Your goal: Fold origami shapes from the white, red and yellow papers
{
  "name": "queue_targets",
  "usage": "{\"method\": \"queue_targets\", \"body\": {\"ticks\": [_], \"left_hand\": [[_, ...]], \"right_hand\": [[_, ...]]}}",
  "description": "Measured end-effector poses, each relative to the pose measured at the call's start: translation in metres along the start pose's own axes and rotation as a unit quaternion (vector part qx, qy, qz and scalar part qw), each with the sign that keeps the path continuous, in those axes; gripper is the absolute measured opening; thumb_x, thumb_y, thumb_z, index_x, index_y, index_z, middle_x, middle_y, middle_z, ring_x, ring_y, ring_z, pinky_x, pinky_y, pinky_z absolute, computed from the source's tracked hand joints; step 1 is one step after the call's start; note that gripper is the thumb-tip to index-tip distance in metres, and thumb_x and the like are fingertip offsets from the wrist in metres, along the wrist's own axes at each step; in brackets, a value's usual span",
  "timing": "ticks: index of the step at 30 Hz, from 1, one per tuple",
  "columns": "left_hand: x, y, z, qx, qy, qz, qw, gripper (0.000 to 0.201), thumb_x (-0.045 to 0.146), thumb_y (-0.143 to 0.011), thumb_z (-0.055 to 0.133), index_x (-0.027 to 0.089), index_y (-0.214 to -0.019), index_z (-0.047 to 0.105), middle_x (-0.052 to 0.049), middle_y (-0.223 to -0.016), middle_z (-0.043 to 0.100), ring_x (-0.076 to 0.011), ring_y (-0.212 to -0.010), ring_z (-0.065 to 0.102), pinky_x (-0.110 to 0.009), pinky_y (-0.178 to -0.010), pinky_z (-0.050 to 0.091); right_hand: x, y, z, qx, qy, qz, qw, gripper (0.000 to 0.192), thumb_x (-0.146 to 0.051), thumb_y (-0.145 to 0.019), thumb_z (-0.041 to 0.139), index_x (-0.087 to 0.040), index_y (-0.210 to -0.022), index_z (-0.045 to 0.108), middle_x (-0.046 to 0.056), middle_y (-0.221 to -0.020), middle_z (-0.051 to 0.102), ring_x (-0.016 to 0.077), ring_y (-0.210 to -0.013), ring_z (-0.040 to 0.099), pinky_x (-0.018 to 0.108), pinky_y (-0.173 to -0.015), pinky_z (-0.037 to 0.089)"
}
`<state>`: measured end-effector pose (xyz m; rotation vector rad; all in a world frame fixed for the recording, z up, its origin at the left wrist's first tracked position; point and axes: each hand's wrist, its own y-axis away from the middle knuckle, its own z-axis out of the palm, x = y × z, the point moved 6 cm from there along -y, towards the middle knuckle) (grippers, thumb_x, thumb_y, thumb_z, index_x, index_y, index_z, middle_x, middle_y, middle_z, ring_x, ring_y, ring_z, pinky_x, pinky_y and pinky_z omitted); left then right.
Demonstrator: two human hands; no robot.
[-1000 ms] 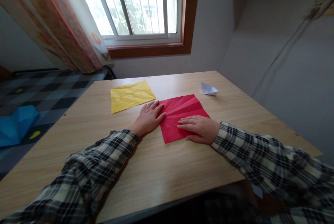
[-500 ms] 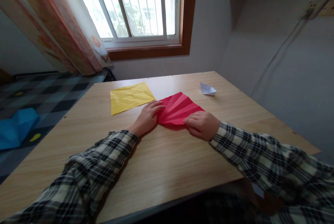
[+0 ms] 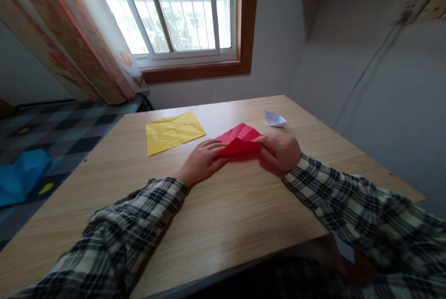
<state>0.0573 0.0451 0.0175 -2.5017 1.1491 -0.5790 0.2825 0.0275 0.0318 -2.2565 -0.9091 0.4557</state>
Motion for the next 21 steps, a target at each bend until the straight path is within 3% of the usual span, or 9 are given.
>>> {"method": "queue_targets", "body": {"ticks": [2, 5, 8, 11, 14, 18, 21], "left_hand": [[0.001, 0.000, -0.001, 0.010, 0.013, -0.005, 1.000, 0.028, 0.030, -0.096, 0.052, 0.023, -0.114, 0.072, -0.008, -0.120, 0.074, -0.0250, -0.117, 0.064, -0.047, -0.105, 0.048], [-0.003, 0.002, -0.006, 0.056, 0.054, -0.051, 0.996, 0.031, 0.024, -0.095, 0.047, 0.020, -0.109, 0.073, -0.009, -0.108, 0.075, -0.0232, -0.101, 0.068, -0.041, -0.093, 0.053], [-0.015, 0.006, -0.011, 0.140, 0.146, -0.137, 0.970, 0.030, 0.024, -0.092, 0.047, 0.018, -0.105, 0.074, -0.006, -0.098, 0.076, -0.0206, -0.090, 0.068, -0.035, -0.084, 0.054], [-0.028, 0.010, -0.013, 0.251, 0.277, -0.210, 0.904, 0.024, 0.030, -0.089, 0.057, 0.017, -0.099, 0.074, -0.006, -0.097, 0.077, -0.0209, -0.092, 0.068, -0.034, -0.085, 0.054], [-0.036, 0.009, -0.006, 0.308, 0.430, -0.255, 0.809, 0.026, 0.039, -0.085, 0.067, 0.016, -0.095, 0.073, -0.007, -0.097, 0.077, -0.0217, -0.093, 0.069, -0.036, -0.088, 0.055], [-0.036, 0.004, 0.010, 0.285, 0.582, -0.288, 0.705, 0.032, 0.043, -0.081, 0.073, 0.015, -0.098, 0.071, -0.010, -0.100, 0.077, -0.0252, -0.100, 0.071, -0.038, -0.091, 0.058], [-0.030, 0.003, 0.018, 0.240, 0.628, -0.308, 0.672, 0.030, 0.038, -0.083, 0.074, 0.014, -0.101, 0.071, -0.012, -0.105, 0.077, -0.0266, -0.103, 0.072, -0.040, -0.095, 0.059]], "right_hand": [[0.004, -0.002, 0.000, -0.003, -0.039, 0.021, 0.999, 0.028, -0.033, -0.096, 0.049, -0.022, -0.105, 0.073, 0.008, -0.097, 0.076, 0.0242, -0.088, 0.067, 0.042, -0.085, 0.053], [0.009, -0.005, -0.007, 0.040, -0.085, 0.047, 0.995, 0.028, -0.037, -0.095, 0.053, -0.025, -0.114, 0.069, 0.007, -0.103, 0.075, 0.0272, -0.099, 0.066, 0.051, -0.103, 0.047], [0.023, -0.007, -0.016, 0.106, -0.109, 0.090, 0.984, 0.053, -0.048, -0.092, 0.060, -0.025, -0.139, 0.054, 0.011, -0.126, 0.067, 0.0321, -0.117, 0.060, 0.056, -0.111, 0.041], [0.050, -0.004, -0.015, 0.156, -0.167, 0.170, 0.959, 0.082, -0.060, -0.088, 0.062, -0.028, -0.156, 0.031, 0.014, -0.147, 0.051, 0.0335, -0.135, 0.048, 0.053, -0.115, 0.039], [0.076, 0.000, 0.000, 0.161, -0.269, 0.240, 0.919, 0.094, -0.070, -0.084, 0.061, -0.032, -0.159, 0.019, 0.013, -0.153, 0.043, 0.0320, -0.138, 0.046, 0.055, -0.114, 0.040], [0.082, -0.001, 0.027, 0.106, -0.440, 0.284, 0.845, 0.104, -0.076, -0.076, 0.066, -0.029, -0.157, 0.020, 0.016, -0.153, 0.046, 0.0295, -0.135, 0.052, 0.049, -0.111, 0.046], [0.068, -0.003, 0.039, 0.039, -0.542, 0.311, 0.780, 0.086, -0.075, -0.081, 0.061, -0.030, -0.150, 0.035, 0.011, -0.140, 0.061, 0.0277, -0.127, 0.060, 0.047, -0.105, 0.052]]}}
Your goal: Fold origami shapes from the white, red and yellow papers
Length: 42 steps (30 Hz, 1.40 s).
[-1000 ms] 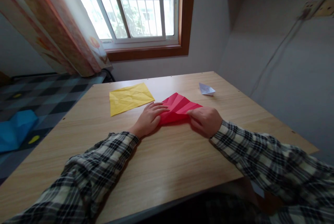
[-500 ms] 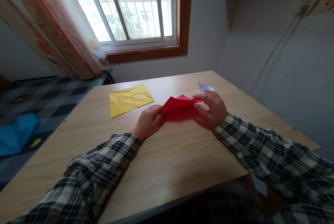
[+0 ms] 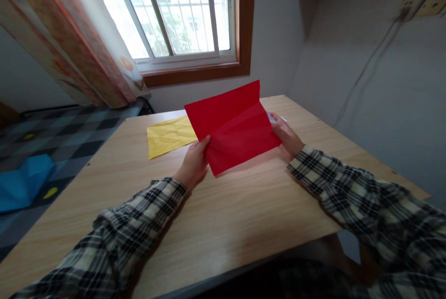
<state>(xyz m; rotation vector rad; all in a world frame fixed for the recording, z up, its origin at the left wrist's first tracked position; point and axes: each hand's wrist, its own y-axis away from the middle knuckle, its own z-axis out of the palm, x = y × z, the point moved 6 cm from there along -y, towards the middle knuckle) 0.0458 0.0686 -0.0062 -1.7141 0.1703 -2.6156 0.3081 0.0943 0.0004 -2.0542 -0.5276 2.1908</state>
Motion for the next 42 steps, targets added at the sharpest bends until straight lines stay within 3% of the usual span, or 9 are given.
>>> {"method": "queue_targets", "body": {"ticks": [4, 11, 19, 23, 32, 38, 42], "left_hand": [[-0.007, 0.004, 0.002, -0.034, 0.000, -0.071, 0.997, 0.026, 0.030, -0.085, 0.071, 0.011, -0.103, 0.071, -0.014, -0.104, 0.078, -0.0279, -0.098, 0.074, -0.043, -0.092, 0.061], [-0.006, 0.005, 0.002, -0.065, -0.026, -0.098, 0.993, 0.027, 0.027, -0.087, 0.072, 0.011, -0.109, 0.072, -0.016, -0.104, 0.077, -0.0276, -0.095, 0.075, -0.043, -0.090, 0.062], [-0.006, 0.004, 0.002, -0.115, -0.057, -0.122, 0.984, 0.027, 0.023, -0.085, 0.075, 0.011, -0.109, 0.074, -0.015, -0.106, 0.077, -0.0215, -0.084, 0.075, -0.032, -0.079, 0.062], [-0.005, 0.002, -0.002, -0.119, -0.077, -0.119, 0.983, 0.028, 0.023, -0.083, 0.077, 0.011, -0.108, 0.074, -0.015, -0.105, 0.077, -0.0224, -0.084, 0.075, -0.034, -0.080, 0.062], [-0.005, -0.002, -0.004, -0.130, -0.031, -0.120, 0.984, 0.038, 0.019, -0.081, 0.076, 0.012, -0.118, 0.071, -0.017, -0.112, 0.076, -0.0306, -0.105, 0.072, -0.047, -0.096, 0.058], [-0.006, -0.007, -0.011, -0.119, -0.031, -0.142, 0.982, 0.030, 0.016, -0.081, 0.071, 0.013, -0.110, 0.073, -0.016, -0.117, 0.074, -0.0286, -0.106, 0.072, -0.045, -0.100, 0.057], [-0.008, -0.013, -0.018, -0.121, -0.030, -0.151, 0.981, 0.022, 0.018, -0.080, 0.071, 0.014, -0.101, 0.076, -0.014, -0.109, 0.076, -0.0243, -0.095, 0.073, -0.037, -0.091, 0.060]], "right_hand": [[0.005, 0.009, 0.020, -0.086, -0.110, 0.107, 0.984, 0.063, -0.069, -0.089, 0.050, -0.024, -0.134, 0.057, 0.010, -0.124, 0.072, 0.0282, -0.120, 0.066, 0.048, -0.100, 0.055], [0.023, 0.010, 0.019, -0.094, -0.172, 0.164, 0.967, 0.046, -0.033, -0.075, 0.079, -0.019, -0.117, 0.066, 0.011, -0.116, 0.076, 0.0293, -0.111, 0.071, 0.051, -0.104, 0.054], [0.038, 0.008, 0.014, -0.068, -0.189, 0.185, 0.962, 0.043, -0.027, -0.071, 0.085, -0.019, -0.111, 0.071, 0.010, -0.113, 0.077, 0.0268, -0.105, 0.074, 0.049, -0.104, 0.055], [0.042, 0.007, 0.012, -0.071, -0.184, 0.193, 0.961, 0.042, -0.027, -0.072, 0.085, -0.018, -0.110, 0.072, 0.011, -0.114, 0.077, 0.0276, -0.104, 0.074, 0.049, -0.103, 0.056], [0.041, 0.006, 0.013, -0.089, -0.174, 0.186, 0.963, 0.041, -0.027, -0.070, 0.087, -0.018, -0.107, 0.073, 0.010, -0.110, 0.078, 0.0273, -0.102, 0.074, 0.051, -0.106, 0.053], [0.041, 0.004, 0.016, -0.124, -0.187, 0.191, 0.956, 0.043, -0.027, -0.066, 0.088, -0.018, -0.105, 0.073, 0.009, -0.110, 0.078, 0.0266, -0.100, 0.075, 0.050, -0.106, 0.054], [0.042, 0.003, 0.014, -0.141, -0.174, 0.208, 0.952, 0.036, -0.031, -0.074, 0.082, -0.018, -0.107, 0.074, 0.010, -0.108, 0.078, 0.0271, -0.100, 0.075, 0.048, -0.102, 0.057]]}}
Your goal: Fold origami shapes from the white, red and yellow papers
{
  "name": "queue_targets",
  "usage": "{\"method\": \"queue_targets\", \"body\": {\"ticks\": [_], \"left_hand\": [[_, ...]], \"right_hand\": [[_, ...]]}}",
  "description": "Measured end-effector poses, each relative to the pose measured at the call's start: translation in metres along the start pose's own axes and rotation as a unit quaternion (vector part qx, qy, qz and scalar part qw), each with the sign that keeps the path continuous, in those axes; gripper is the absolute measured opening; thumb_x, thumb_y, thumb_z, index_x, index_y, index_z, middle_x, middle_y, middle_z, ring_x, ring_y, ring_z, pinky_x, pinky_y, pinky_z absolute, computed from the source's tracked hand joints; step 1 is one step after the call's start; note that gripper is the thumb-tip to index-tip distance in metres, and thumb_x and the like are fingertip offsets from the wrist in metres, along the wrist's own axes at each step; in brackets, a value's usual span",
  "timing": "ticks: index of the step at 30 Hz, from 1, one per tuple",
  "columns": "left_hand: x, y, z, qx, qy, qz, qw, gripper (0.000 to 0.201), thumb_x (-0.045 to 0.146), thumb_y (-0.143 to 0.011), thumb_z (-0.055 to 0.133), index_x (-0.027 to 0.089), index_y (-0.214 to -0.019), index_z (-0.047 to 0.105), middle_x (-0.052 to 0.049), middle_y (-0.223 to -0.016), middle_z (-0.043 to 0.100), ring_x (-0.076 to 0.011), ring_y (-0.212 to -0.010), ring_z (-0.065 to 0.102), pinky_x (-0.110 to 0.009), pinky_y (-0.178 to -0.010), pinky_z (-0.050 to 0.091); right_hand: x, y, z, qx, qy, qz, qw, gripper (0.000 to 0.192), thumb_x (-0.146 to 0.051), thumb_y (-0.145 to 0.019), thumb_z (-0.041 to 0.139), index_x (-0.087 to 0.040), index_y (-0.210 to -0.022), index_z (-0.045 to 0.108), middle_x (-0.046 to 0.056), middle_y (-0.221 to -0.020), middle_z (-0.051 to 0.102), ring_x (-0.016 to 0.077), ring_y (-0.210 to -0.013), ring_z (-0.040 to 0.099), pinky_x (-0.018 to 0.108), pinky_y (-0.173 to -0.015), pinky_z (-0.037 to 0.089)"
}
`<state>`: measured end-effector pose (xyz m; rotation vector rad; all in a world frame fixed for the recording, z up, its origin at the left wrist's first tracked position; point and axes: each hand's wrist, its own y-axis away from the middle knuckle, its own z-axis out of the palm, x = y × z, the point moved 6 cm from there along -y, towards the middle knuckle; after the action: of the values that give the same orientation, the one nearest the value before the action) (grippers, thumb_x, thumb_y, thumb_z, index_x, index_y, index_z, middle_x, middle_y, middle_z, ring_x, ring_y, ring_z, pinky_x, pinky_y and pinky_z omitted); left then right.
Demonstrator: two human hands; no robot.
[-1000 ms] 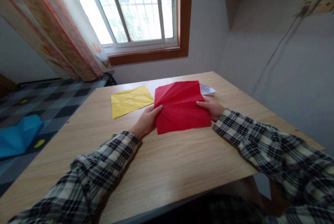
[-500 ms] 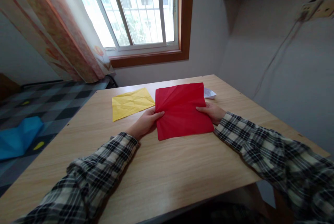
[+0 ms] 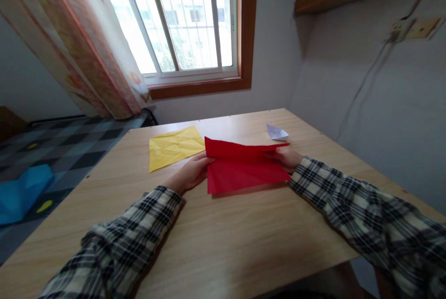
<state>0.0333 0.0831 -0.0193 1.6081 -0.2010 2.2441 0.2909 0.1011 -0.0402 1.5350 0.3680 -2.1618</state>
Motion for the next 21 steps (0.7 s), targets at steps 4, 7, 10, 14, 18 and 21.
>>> {"method": "queue_targets", "body": {"ticks": [4, 7, 10, 14, 18, 21], "left_hand": [[0.000, -0.001, -0.006, -0.008, -0.025, -0.017, 1.000, 0.022, 0.022, -0.084, 0.069, 0.016, -0.104, 0.077, -0.012, -0.106, 0.076, -0.0177, -0.087, 0.072, -0.028, -0.081, 0.060], [0.002, 0.000, -0.007, -0.012, -0.041, -0.028, 0.999, 0.022, 0.021, -0.084, 0.068, 0.017, -0.104, 0.076, -0.009, -0.105, 0.075, -0.0141, -0.084, 0.069, -0.023, -0.076, 0.057], [0.003, 0.000, -0.007, -0.023, -0.039, -0.037, 0.998, 0.019, 0.022, -0.083, 0.066, 0.017, -0.098, 0.076, -0.006, -0.097, 0.074, -0.0128, -0.080, 0.067, -0.021, -0.073, 0.055], [0.004, 0.000, -0.003, -0.044, -0.028, -0.045, 0.998, 0.021, 0.033, -0.084, 0.062, 0.016, -0.089, 0.074, -0.007, -0.088, 0.073, -0.0165, -0.077, 0.067, -0.026, -0.070, 0.055], [0.003, 0.001, 0.000, -0.013, -0.035, -0.036, 0.999, 0.022, 0.037, -0.081, 0.071, 0.016, -0.080, 0.066, -0.003, -0.074, 0.067, -0.0126, -0.063, 0.062, -0.021, -0.056, 0.049], [0.002, 0.002, 0.003, -0.004, -0.031, -0.009, 0.999, 0.032, 0.027, -0.073, 0.085, 0.018, -0.081, 0.055, 0.002, -0.071, 0.064, -0.0085, -0.059, 0.059, -0.016, -0.053, 0.046]], "right_hand": [[-0.004, 0.000, -0.008, 0.015, 0.032, 0.025, 0.999, 0.021, -0.025, -0.079, 0.075, -0.018, -0.099, 0.076, 0.010, -0.104, 0.079, 0.0260, -0.096, 0.075, 0.046, -0.097, 0.060], [-0.004, 0.001, -0.014, 0.037, 0.042, 0.056, 0.997, 0.015, -0.017, -0.081, 0.072, -0.017, -0.095, 0.076, 0.011, -0.096, 0.079, 0.0237, -0.086, 0.076, 0.043, -0.090, 0.063], [-0.002, 0.001, -0.016, 0.049, 0.031, 0.076, 0.995, 0.011, -0.012, -0.081, 0.070, -0.016, -0.091, 0.075, 0.010, -0.090, 0.078, 0.0212, -0.080, 0.076, 0.038, -0.085, 0.064], [0.002, -0.001, -0.017, 0.044, 0.002, 0.084, 0.996, 0.011, -0.007, -0.078, 0.069, -0.016, -0.083, 0.071, 0.007, -0.083, 0.077, 0.0191, -0.074, 0.075, 0.035, -0.080, 0.064], [0.005, -0.004, -0.016, 0.024, -0.020, 0.074, 0.997, 0.013, -0.006, -0.073, 0.070, -0.016, -0.081, 0.069, 0.005, -0.078, 0.076, 0.0176, -0.069, 0.073, 0.033, -0.076, 0.063], [0.005, -0.005, -0.016, 0.018, -0.017, 0.060, 0.998, 0.013, -0.009, -0.071, 0.073, -0.016, -0.081, 0.069, 0.005, -0.077, 0.075, 0.0167, -0.068, 0.072, 0.032, -0.074, 0.063]]}}
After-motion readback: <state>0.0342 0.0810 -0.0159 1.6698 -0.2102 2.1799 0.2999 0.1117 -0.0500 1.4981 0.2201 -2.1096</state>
